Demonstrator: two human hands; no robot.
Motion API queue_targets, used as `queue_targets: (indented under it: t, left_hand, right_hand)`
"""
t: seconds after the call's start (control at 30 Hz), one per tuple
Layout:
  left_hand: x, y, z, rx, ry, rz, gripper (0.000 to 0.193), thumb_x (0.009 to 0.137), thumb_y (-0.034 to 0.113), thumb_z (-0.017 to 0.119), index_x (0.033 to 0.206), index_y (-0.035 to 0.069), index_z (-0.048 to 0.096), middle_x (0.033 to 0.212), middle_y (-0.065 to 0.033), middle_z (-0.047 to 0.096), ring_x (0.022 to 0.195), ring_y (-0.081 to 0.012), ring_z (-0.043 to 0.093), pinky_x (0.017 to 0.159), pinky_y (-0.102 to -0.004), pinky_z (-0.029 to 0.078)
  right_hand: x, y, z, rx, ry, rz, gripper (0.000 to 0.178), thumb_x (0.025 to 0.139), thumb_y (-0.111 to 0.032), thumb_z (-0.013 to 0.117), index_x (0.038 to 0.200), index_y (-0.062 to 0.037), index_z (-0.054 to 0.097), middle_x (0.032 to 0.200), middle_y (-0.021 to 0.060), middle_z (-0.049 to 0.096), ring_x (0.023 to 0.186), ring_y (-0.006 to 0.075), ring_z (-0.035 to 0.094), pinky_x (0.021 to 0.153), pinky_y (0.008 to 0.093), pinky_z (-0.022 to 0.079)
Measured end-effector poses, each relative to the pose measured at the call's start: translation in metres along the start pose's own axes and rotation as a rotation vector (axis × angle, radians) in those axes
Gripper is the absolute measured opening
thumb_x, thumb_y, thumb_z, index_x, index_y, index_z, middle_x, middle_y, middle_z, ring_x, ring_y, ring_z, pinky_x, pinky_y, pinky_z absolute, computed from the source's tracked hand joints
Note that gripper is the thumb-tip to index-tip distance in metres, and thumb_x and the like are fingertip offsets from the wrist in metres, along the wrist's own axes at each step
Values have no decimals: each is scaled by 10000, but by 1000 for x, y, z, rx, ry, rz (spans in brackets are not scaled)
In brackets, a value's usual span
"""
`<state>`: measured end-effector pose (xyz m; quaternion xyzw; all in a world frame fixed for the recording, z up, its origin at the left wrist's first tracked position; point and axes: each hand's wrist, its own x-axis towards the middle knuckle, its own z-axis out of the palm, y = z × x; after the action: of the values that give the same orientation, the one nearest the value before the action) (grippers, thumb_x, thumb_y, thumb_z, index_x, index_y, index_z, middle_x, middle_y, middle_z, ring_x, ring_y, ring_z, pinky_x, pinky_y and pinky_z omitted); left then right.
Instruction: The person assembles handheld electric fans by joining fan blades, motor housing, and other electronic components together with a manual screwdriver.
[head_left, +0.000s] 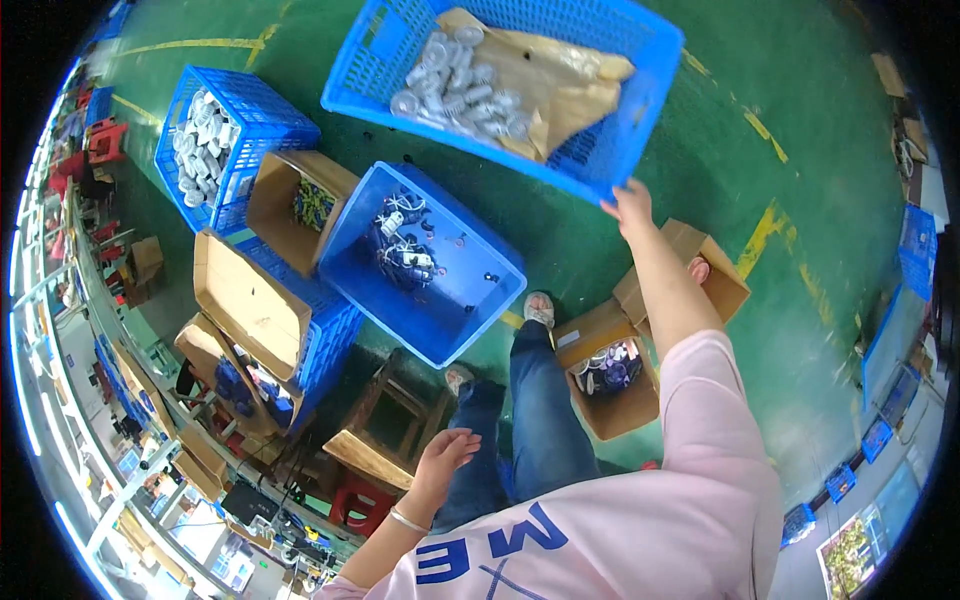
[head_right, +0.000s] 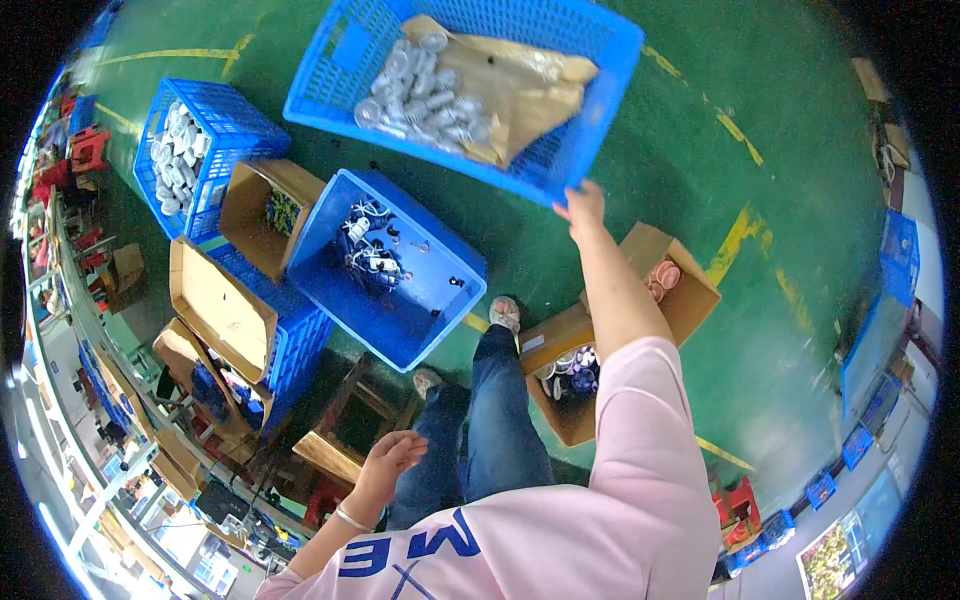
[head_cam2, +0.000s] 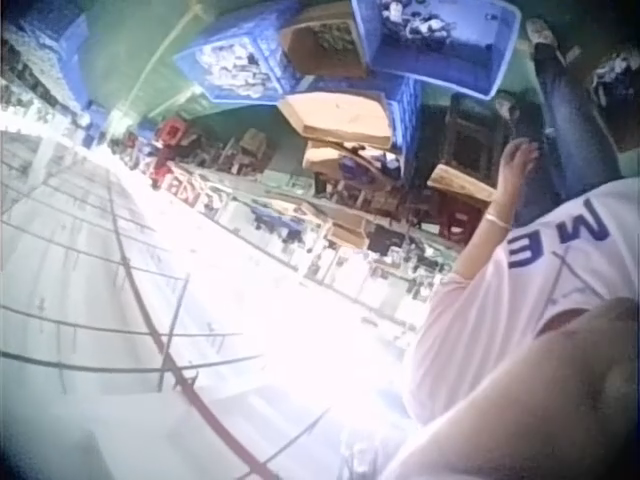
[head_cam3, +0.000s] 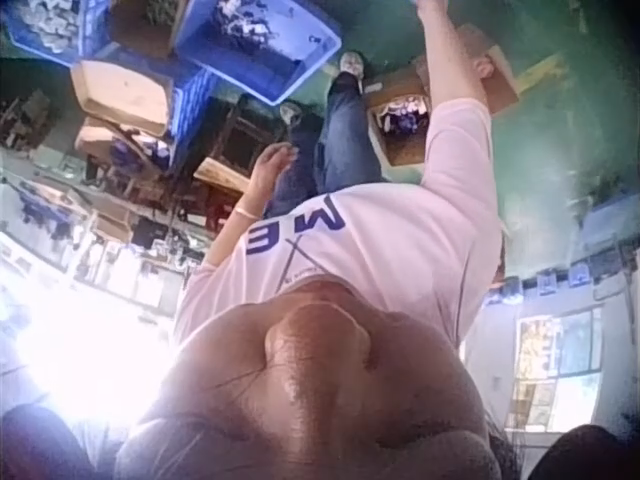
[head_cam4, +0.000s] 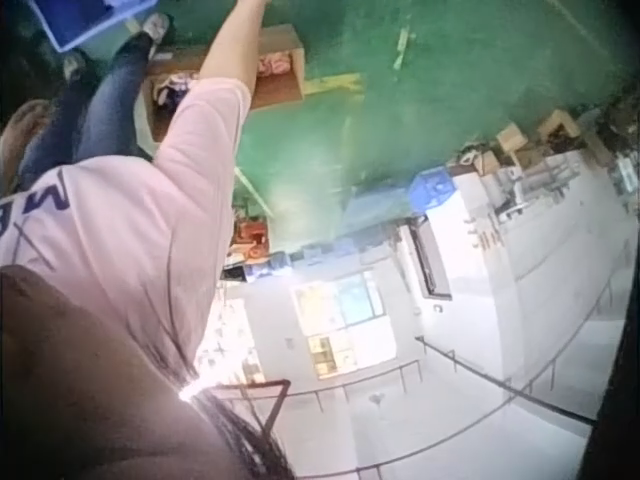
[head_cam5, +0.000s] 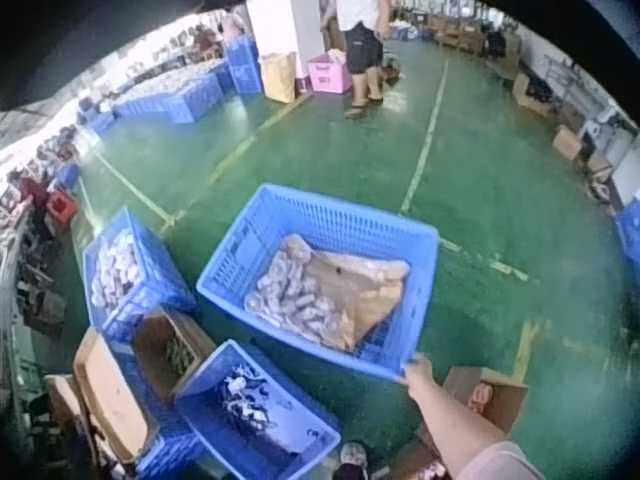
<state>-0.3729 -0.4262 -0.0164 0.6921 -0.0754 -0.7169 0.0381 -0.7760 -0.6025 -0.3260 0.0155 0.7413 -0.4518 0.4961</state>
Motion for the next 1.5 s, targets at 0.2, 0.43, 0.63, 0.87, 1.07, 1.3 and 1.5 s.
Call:
queue_targets:
  t: [0.2,0.43,0.63,0.87,1.07,1.3,1.5]
  left_hand:
    - [-3,-5,-17,23,34,-5,289,938,187,479,1157,0,504,1099,-113,604,1001,-166,577,873,-269,436]
    - [8,-17,-78,77,68,-30,291,936,199,489,1152,5,508,1097,-114,607,990,-169,584,861,-273,450]
    - [45,-14,-135,227,-3,-79,287,939,201,488,1147,5,512,1095,-105,607,1004,-165,572,895,-273,427]
    - [43,12,-216,469,104,-44,276,936,209,491,1133,17,521,1081,-105,612,1021,-185,568,882,-284,433]
    - [38,15,-225,537,74,-24,237,937,217,495,1096,46,536,1062,-86,620,1009,-174,563,897,-294,405]
    - [44,-12,-213,544,43,-39,243,933,217,505,1083,31,547,1079,-96,622,984,-171,587,859,-277,444]
    - [42,-26,-163,542,-37,-45,261,934,210,497,1110,20,523,1078,-104,620,1002,-189,587,866,-287,447]
  right_hand:
    - [-46,38,105,-111,-13,-295,589,773,-55,591,1318,3,376,1282,208,481,1184,313,475,985,376,377]
    - [-165,268,146,-158,-110,442,428,674,-161,765,1011,48,602,1039,157,619,819,268,608,727,413,478]
    - [-159,409,122,-107,85,381,364,728,-260,745,992,-45,615,919,92,645,637,198,610,442,321,450]
    - [-176,367,142,-852,4,337,388,809,-357,643,978,-8,644,969,204,649,926,334,635,714,414,537]
    - [-200,397,115,-812,246,251,425,770,-405,613,835,12,667,868,209,659,858,356,642,778,411,516]
    - [-208,386,9,-469,526,472,410,733,-352,659,841,43,659,901,234,651,852,345,646,789,412,498]
    - [-205,389,-8,386,582,535,218,810,-161,619,905,34,599,908,147,617,698,259,632,456,378,567]
